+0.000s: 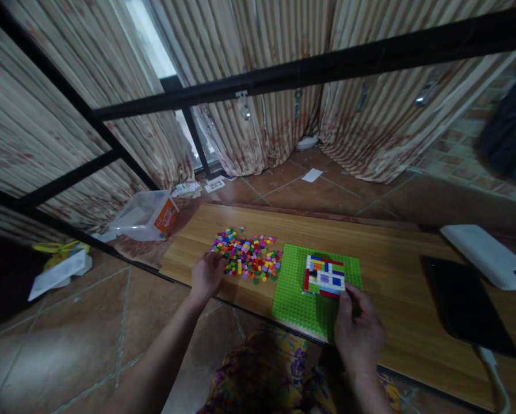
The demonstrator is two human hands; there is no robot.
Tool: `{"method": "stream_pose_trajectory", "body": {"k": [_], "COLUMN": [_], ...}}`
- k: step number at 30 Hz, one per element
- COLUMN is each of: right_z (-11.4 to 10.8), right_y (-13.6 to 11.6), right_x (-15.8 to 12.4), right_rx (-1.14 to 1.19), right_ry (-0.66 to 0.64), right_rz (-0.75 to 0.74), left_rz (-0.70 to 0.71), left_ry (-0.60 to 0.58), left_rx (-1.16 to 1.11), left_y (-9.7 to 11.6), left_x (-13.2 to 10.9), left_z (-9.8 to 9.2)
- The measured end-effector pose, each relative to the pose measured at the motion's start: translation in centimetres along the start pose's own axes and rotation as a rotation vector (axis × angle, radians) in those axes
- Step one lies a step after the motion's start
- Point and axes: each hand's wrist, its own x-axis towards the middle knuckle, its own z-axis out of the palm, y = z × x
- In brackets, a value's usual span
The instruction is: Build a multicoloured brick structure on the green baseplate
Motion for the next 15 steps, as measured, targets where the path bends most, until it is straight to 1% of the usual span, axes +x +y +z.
{"method": "stream_pose_trajectory", "body": {"k": [3,8,11,15], "right_z": [-0.1,-0.2,-0.2,-0.2], "right_y": [-0.1,-0.5,-0.5,-0.5], "right_x": [0.0,0.0,0.0,-0.1], "right_rx": [-0.025,-0.003,0.0,0.018], "right_ry": [-0.004,-0.01,-0.011,-0.019], "right_rz": [-0.008,-0.004,-0.002,-0.002], "left_rz": [-0.008,-0.03,-0.041,-0.05], "left_ry": [-0.02,-0.035,-0.05,-0.036], "left_rx": [0.077,0.134,0.132,0.08], "left_y": [0.5,1.4,1.5,1.1], "left_x": [0.3,0.9,1.3,1.5], "left_z": [-0.1,-0.2,-0.2,0.1]}}
